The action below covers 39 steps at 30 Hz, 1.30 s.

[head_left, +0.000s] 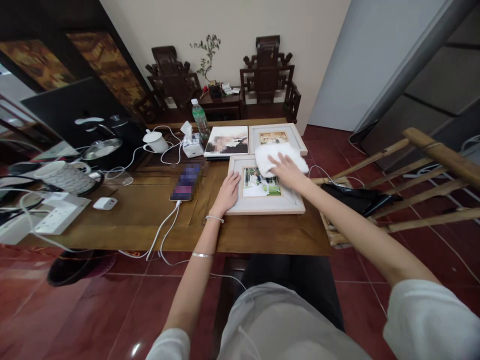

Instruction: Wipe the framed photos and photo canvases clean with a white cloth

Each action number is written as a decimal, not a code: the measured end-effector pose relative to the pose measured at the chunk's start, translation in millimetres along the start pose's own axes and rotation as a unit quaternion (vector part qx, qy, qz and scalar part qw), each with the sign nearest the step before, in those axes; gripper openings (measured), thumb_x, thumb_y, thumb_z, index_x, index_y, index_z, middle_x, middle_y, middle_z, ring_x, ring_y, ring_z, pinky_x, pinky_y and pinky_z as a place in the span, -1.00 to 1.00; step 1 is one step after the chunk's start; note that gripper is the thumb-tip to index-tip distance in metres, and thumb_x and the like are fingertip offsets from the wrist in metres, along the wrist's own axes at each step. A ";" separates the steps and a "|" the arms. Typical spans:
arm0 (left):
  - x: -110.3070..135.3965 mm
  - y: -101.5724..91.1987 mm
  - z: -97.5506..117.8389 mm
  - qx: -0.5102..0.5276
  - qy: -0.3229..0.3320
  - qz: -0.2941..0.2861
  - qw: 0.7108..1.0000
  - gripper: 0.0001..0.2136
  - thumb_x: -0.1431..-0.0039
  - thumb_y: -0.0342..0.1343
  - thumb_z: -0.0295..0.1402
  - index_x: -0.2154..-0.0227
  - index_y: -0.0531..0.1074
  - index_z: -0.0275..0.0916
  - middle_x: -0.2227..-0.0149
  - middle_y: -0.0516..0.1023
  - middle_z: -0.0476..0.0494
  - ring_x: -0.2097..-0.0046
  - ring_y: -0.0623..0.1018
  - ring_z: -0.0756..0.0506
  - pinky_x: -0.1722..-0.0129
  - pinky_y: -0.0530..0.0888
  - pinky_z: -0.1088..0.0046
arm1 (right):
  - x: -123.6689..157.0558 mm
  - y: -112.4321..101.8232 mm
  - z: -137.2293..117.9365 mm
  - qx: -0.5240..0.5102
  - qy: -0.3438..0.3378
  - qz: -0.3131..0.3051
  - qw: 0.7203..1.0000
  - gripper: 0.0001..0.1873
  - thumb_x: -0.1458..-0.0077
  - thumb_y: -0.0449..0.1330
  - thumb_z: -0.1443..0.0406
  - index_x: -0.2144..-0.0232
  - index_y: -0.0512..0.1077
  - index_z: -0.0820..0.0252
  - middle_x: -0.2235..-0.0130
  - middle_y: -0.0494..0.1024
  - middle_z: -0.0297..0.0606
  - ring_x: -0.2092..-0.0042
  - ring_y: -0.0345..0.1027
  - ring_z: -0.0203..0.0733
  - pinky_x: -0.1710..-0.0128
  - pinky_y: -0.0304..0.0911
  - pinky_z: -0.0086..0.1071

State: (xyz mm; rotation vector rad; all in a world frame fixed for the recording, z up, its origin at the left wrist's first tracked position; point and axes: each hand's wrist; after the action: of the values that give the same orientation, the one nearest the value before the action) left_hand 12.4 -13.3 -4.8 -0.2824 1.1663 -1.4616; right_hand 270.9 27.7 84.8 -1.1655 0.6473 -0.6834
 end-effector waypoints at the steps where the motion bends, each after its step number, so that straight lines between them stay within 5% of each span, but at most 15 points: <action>1: 0.1 0.0 0.2 0.000 0.001 0.002 1.000 -0.61 -0.29 -0.17 -0.47 -0.13 0.33 -0.31 -0.22 0.33 -0.29 -0.34 0.15 -0.20 -0.31 0.14 0.05 | 5.6 3.4 -6.9 0.002 -0.005 -0.026 1.000 -0.52 -0.09 0.03 0.56 0.00 0.49 0.19 -0.34 0.09 -0.11 -0.31 -0.09 0.30 -0.19 -0.06 0.15; 8: -0.1 2.0 1.2 -0.014 0.003 0.007 1.000 -0.61 -0.27 -0.16 -0.48 -0.12 0.33 -0.38 -0.22 0.32 -0.34 -0.34 0.14 -0.22 -0.30 0.15 0.05 | 50.2 -21.9 -54.4 -0.004 -0.002 -0.118 0.993 -0.48 -0.08 -0.05 0.57 0.00 0.47 0.22 -0.30 0.17 -0.02 -0.20 0.09 0.39 -0.05 0.11 0.14; 15: -0.5 1.2 2.0 -0.017 0.004 0.002 1.000 -0.60 -0.27 -0.17 -0.49 -0.13 0.32 -0.37 -0.22 0.31 -0.33 -0.34 0.13 -0.22 -0.31 0.15 0.05 | 93.2 -53.8 -75.1 -0.089 -0.070 -0.152 0.982 -0.39 0.04 -0.06 0.62 -0.02 0.45 0.24 -0.24 0.28 0.01 -0.04 0.34 0.15 0.04 0.26 -0.08; 21: -0.1 -0.9 1.6 -0.024 0.011 -0.011 1.000 -0.60 -0.28 -0.16 -0.47 -0.15 0.30 -0.32 -0.24 0.30 -0.28 -0.35 0.10 -0.22 -0.30 0.15 0.03 | 66.4 -20.6 -58.3 -0.086 -0.004 -0.111 0.990 -0.35 0.03 -0.01 0.59 -0.12 0.38 0.19 -0.33 0.11 -0.08 -0.30 -0.09 0.33 -0.15 0.00 0.17; 26: 0.2 -1.8 1.8 -0.027 0.008 -0.019 0.999 -0.60 -0.29 -0.17 -0.45 -0.15 0.30 -0.39 -0.25 0.27 -0.36 -0.35 0.10 -0.23 -0.31 0.14 0.05 | 18.1 6.7 -17.1 -0.056 0.049 -0.025 0.997 -0.34 0.03 -0.02 0.59 -0.13 0.35 0.22 -0.33 0.11 -0.10 -0.31 -0.12 0.27 -0.19 -0.06 0.14; 31: 0.6 -0.1 0.4 -0.021 0.002 -0.013 1.000 -0.60 -0.29 -0.16 -0.44 -0.15 0.30 -0.35 -0.25 0.27 -0.33 -0.35 0.12 -0.22 -0.30 0.14 0.04 | -15.7 13.6 -3.6 -0.022 0.093 -0.033 0.995 -0.35 -0.02 -0.03 0.57 -0.17 0.31 0.21 -0.34 0.06 -0.07 -0.30 -0.12 0.37 -0.16 -0.05 0.20; 34: 0.3 1.2 0.2 -0.018 -0.003 -0.009 1.000 -0.60 -0.28 -0.16 -0.44 -0.14 0.31 -0.34 -0.24 0.29 -0.31 -0.34 0.13 -0.22 -0.31 0.14 0.05 | -8.8 10.8 -17.3 -0.008 0.084 -0.057 0.995 -0.39 -0.04 -0.02 0.56 -0.14 0.35 0.20 -0.33 0.08 -0.03 -0.27 -0.06 0.38 -0.15 -0.08 0.23; 39: -0.3 1.6 2.5 -0.018 -0.006 -0.005 1.000 -0.60 -0.28 -0.17 -0.45 -0.14 0.32 -0.34 -0.24 0.29 -0.32 -0.34 0.12 -0.21 -0.30 0.15 0.05 | 43.7 -20.9 -56.8 -0.030 0.036 -0.125 0.991 -0.41 -0.02 0.00 0.54 -0.12 0.38 0.20 -0.31 0.12 0.01 -0.25 -0.01 0.41 -0.11 -0.03 0.24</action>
State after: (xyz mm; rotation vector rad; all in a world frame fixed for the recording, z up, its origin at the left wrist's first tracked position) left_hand 15.3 -14.0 -4.7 -0.3215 1.1844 -1.4465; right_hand 252.4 -44.7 85.3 -1.2946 0.5899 -0.9259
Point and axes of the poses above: each hand's wrist, its own x-axis away from the middle knuckle, its own y-axis out of the palm, z = x × y
